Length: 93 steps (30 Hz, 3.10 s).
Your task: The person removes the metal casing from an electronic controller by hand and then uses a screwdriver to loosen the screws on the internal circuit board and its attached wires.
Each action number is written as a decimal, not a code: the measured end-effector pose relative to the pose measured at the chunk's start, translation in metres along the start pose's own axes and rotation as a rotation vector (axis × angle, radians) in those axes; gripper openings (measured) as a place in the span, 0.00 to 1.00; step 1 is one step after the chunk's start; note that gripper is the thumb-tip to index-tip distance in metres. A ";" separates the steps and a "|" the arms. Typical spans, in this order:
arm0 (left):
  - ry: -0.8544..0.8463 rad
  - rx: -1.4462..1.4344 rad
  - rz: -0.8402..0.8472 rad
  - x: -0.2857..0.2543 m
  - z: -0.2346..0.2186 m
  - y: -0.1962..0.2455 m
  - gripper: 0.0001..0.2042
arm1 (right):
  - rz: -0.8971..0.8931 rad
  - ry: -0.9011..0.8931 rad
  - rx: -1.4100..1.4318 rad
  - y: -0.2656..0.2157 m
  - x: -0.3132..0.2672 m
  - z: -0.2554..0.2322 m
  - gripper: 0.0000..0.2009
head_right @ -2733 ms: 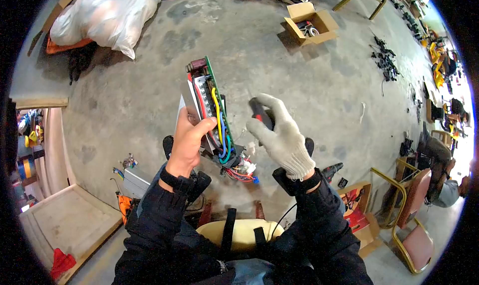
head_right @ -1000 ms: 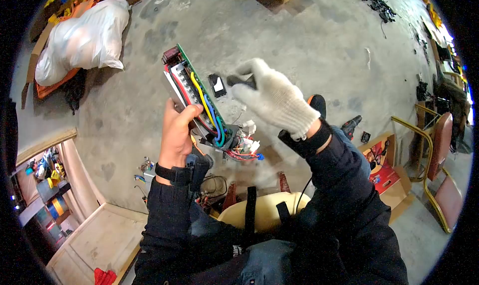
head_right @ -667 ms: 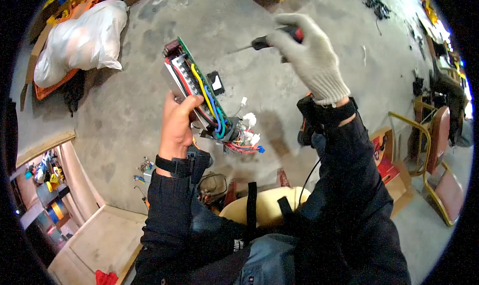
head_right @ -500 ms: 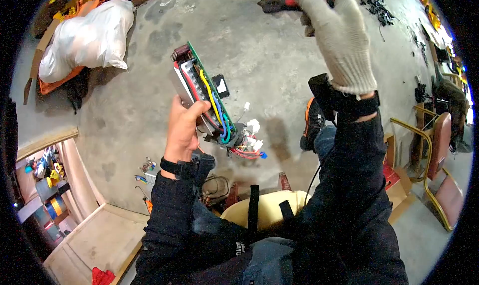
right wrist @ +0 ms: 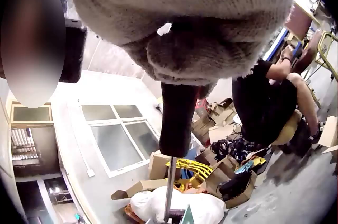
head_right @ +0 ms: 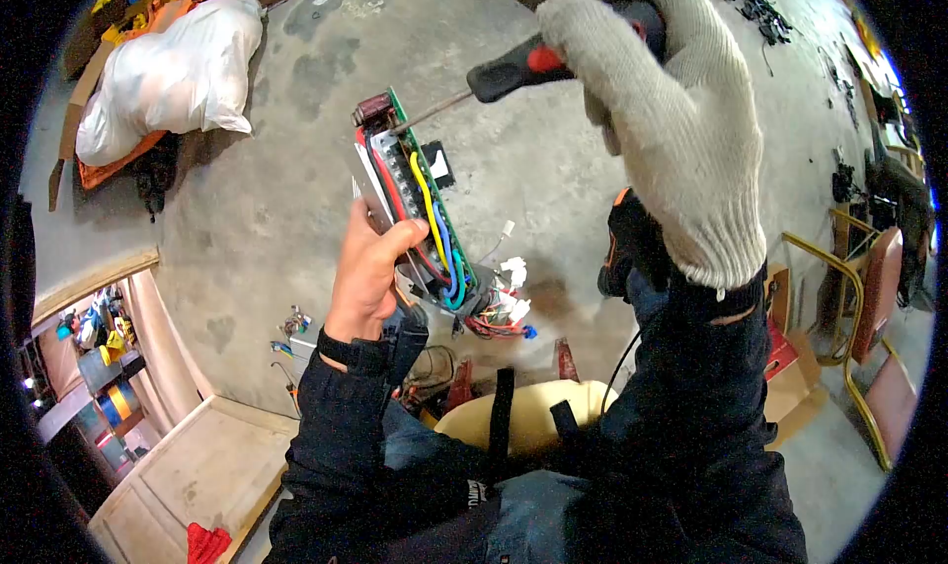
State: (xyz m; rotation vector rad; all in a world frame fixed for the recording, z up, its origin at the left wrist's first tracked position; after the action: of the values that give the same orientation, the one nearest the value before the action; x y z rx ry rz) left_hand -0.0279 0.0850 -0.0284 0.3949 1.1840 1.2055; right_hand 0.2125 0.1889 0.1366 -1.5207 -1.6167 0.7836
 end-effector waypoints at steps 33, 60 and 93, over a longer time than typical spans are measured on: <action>0.086 0.044 0.051 0.008 -0.020 0.002 0.21 | -0.034 0.017 0.072 0.018 -0.005 0.025 0.14; 0.206 0.140 0.047 0.013 -0.024 -0.005 0.23 | 0.098 -0.032 0.151 0.051 -0.008 0.043 0.11; 0.243 0.187 0.016 0.011 -0.021 -0.007 0.23 | 0.003 -0.053 0.082 0.053 -0.006 0.049 0.09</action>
State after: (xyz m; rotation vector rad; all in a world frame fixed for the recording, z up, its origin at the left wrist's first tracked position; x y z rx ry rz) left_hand -0.0433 0.0847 -0.0477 0.4057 1.5121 1.1841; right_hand 0.1981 0.1913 0.0656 -1.4558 -1.6013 0.8875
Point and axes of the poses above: each hand's wrist, its own x-axis towards the middle knuckle, its own z-axis out of the palm, y = z × x, the point moved 8 cm from there along x, towards the middle knuckle, and after that the axes turned 15 degrees about -x, right-handed, at the moved point
